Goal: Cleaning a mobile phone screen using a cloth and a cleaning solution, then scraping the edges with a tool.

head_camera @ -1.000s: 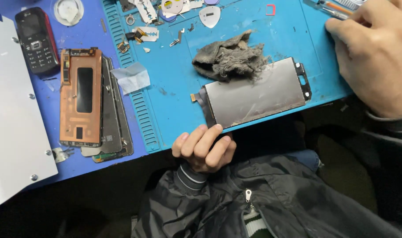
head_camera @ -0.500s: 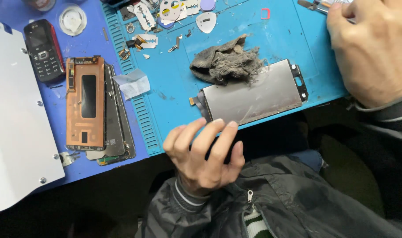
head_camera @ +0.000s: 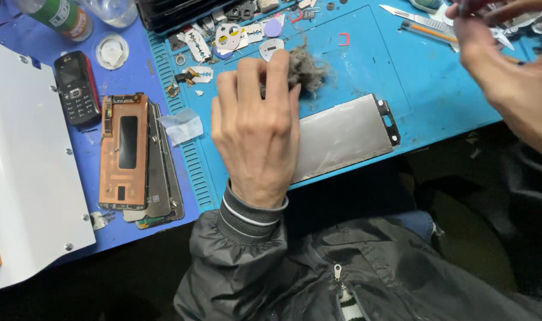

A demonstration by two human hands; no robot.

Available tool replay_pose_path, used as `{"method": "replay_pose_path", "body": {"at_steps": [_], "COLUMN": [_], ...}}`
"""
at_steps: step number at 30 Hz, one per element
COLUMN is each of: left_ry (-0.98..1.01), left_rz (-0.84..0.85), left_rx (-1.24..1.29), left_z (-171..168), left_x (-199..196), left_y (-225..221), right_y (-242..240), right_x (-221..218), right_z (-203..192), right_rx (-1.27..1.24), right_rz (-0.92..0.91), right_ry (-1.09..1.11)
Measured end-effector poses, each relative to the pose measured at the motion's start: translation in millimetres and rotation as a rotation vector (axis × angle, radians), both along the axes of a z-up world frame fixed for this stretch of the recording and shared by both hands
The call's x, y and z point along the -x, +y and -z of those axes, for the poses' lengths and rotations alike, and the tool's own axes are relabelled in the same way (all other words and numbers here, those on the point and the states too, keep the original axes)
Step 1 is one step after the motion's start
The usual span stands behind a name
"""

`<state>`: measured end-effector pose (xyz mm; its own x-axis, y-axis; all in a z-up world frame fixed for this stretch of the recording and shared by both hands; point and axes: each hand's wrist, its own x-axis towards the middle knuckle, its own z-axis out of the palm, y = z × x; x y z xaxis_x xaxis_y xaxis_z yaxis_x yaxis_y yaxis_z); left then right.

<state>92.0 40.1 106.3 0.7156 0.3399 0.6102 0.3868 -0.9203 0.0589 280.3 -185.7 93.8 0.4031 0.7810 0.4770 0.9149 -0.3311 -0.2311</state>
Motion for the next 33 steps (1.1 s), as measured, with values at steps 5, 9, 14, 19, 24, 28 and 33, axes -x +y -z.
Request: {"method": "replay_pose_path", "body": {"at_steps": [5, 9, 14, 19, 24, 28, 33], "left_ry": [-0.073, -0.276, -0.336, -0.304, -0.35, -0.457, -0.451], "left_rz": [0.28, 0.449, 0.402, 0.261, 0.343, 0.338, 0.313], "left_rx": [0.141, 0.156, -0.081, -0.162, -0.245, -0.264, -0.243], "left_z": [-15.3, 30.5, 74.4, 124.6, 145.7, 152.2, 154.2], "left_x": [39.7, 68.8, 79.6, 84.8, 87.8, 84.5, 82.9], "left_y": [-10.0, -20.0, -28.2, -39.8, -26.1, -25.8, -28.4], "right_y": [17.6, 18.1, 24.3, 34.8, 32.0, 58.8, 79.8], "right_x": [35.3, 46.3, 53.9, 48.0, 40.8, 69.1, 85.2], "right_z": [-23.4, -13.1, -10.2, -2.7, 7.1, -6.0, -4.3], "right_rx": [-0.26, -0.324, -0.295, -0.305, -0.3, -0.234, -0.234], "right_rz": [0.047, -0.006, -0.013, 0.071, 0.115, 0.13, 0.059], "right_ry": [0.797, 0.74, 0.618, 0.757, 0.868, 0.784, 0.71]}}
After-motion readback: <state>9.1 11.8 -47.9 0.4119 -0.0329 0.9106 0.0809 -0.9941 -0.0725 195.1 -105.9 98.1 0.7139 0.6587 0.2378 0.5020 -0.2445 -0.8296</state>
